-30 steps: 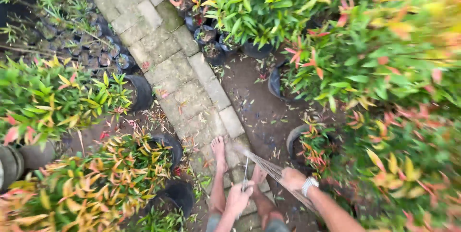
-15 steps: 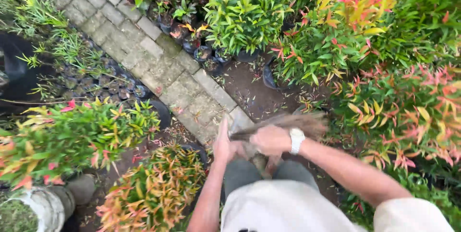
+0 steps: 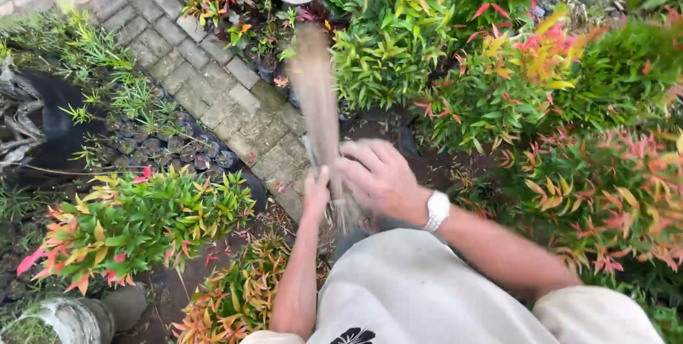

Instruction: The person trims several potted plants with colorful foliage using shears. They move along a brick path, cutting leaves and branches from different plants, and occasionally use a broom to sweep debris.

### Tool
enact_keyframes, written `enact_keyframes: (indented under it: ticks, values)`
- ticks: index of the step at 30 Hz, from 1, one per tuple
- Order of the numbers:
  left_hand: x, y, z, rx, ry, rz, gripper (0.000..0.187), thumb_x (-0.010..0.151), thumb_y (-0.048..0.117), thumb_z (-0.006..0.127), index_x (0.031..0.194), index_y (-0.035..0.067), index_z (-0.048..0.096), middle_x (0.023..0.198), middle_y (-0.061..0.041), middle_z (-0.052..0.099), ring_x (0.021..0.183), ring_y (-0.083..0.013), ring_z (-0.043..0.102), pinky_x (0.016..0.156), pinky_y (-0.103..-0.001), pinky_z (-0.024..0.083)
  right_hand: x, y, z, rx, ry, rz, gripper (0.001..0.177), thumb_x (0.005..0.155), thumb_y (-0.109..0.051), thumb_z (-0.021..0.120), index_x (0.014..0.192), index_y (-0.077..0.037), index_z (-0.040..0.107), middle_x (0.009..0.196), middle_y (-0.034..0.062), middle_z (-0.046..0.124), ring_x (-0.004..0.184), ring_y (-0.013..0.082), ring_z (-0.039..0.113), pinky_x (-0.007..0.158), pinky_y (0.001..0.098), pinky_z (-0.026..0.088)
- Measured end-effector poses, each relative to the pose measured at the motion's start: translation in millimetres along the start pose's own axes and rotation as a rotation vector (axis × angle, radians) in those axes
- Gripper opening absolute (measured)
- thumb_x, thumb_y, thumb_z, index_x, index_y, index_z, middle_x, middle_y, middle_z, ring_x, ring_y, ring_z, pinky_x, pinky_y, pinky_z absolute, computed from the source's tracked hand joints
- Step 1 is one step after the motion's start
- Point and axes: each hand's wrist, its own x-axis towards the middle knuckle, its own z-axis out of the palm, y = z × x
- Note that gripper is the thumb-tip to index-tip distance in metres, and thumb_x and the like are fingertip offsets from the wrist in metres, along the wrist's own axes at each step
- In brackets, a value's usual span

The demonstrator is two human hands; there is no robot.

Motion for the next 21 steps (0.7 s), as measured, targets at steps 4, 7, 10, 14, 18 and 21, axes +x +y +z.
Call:
enact_keyframes:
  ticks: [4, 7, 10, 14, 18, 21]
  values:
    - [29.3, 32.1, -23.4, -0.497, 0.203, 0.067, 0.039, 0.102, 0.046, 0.061, 0.122, 0.013, 0.056, 0.083, 0.001, 0.05, 0.056, -0.0089, 0.051, 0.053, -0.021, 0.048, -35.6, -18.1, 69.5, 0.75, -0.24, 0.678, 0.017, 0.096, -0.017, 0.071, 0.109, -0.007, 0.071, 0.097, 0.0102, 0.071, 0.091, 0.029, 0.073, 0.081, 0.0406, 0.06]
    - [70.4, 40.0, -28.5, -0.582, 0.264, 0.06, 0.037, 0.103, 0.044, 0.061, 0.115, 0.011, 0.048, 0.069, 0.0, 0.045, 0.049, -0.0113, 0.05, 0.05, -0.023, 0.046, -29.8, -14.0, 110.3, 0.912, -0.568, 0.853, 0.023, 0.097, -0.019, 0.068, 0.113, -0.002, 0.073, 0.098, 0.0174, 0.076, 0.092, 0.0328, 0.075, 0.082, 0.0437, 0.061]
    - [90.6, 67.5, -19.7, -0.605, 0.277, 0.0, 0.046, 0.104, 0.045, 0.06, 0.125, 0.009, 0.042, 0.063, -0.003, 0.056, 0.047, -0.0157, 0.059, 0.051, -0.028, 0.048, -19.6, 13.9, 163.9, 0.938, -0.762, 0.916, 0.033, 0.098, -0.029, 0.066, 0.118, -0.003, 0.073, 0.102, 0.0195, 0.076, 0.099, 0.0352, 0.074, 0.088, 0.048, 0.059]
    - [145.3, 39.9, -13.2, -0.602, 0.355, -0.154, 0.073, 0.105, 0.046, 0.061, 0.155, 0.006, 0.026, 0.083, -0.009, 0.071, 0.061, -0.0179, 0.074, 0.057, -0.03, 0.057, -3.2, 43.9, 198.1, 0.891, -0.881, 0.88, 0.027, 0.099, -0.028, 0.061, 0.107, -0.005, 0.073, 0.1, 0.0177, 0.071, 0.097, 0.035, 0.072, 0.087, 0.0459, 0.058]
    - [152.2, 45.2, 4.1, -0.627, 0.364, -0.271, 0.092, 0.103, 0.052, 0.055, 0.163, 0.016, -0.005, 0.078, -0.016, 0.073, 0.061, -0.0222, 0.075, 0.047, -0.029, 0.053, -24.6, 66.6, 244.1, 1.044, -0.996, 0.942, 0.027, 0.097, -0.024, 0.058, 0.108, -0.002, 0.069, 0.1, 0.0208, 0.067, 0.1, 0.0392, 0.069, 0.086, 0.0494, 0.055]
    - [178.8, 43.3, 16.5, -0.693, 0.335, -0.268, 0.06, 0.1, 0.056, 0.058, 0.139, 0.017, 0.035, 0.072, -0.016, 0.072, 0.053, -0.024, 0.072, 0.046, -0.033, 0.06, -18.4, 96.8, 266.9, 1.125, -1.131, 0.9, 0.028, 0.09, -0.022, 0.064, 0.11, -0.004, 0.07, 0.102, 0.0161, 0.069, 0.101, 0.0353, 0.07, 0.086, 0.0489, 0.056]
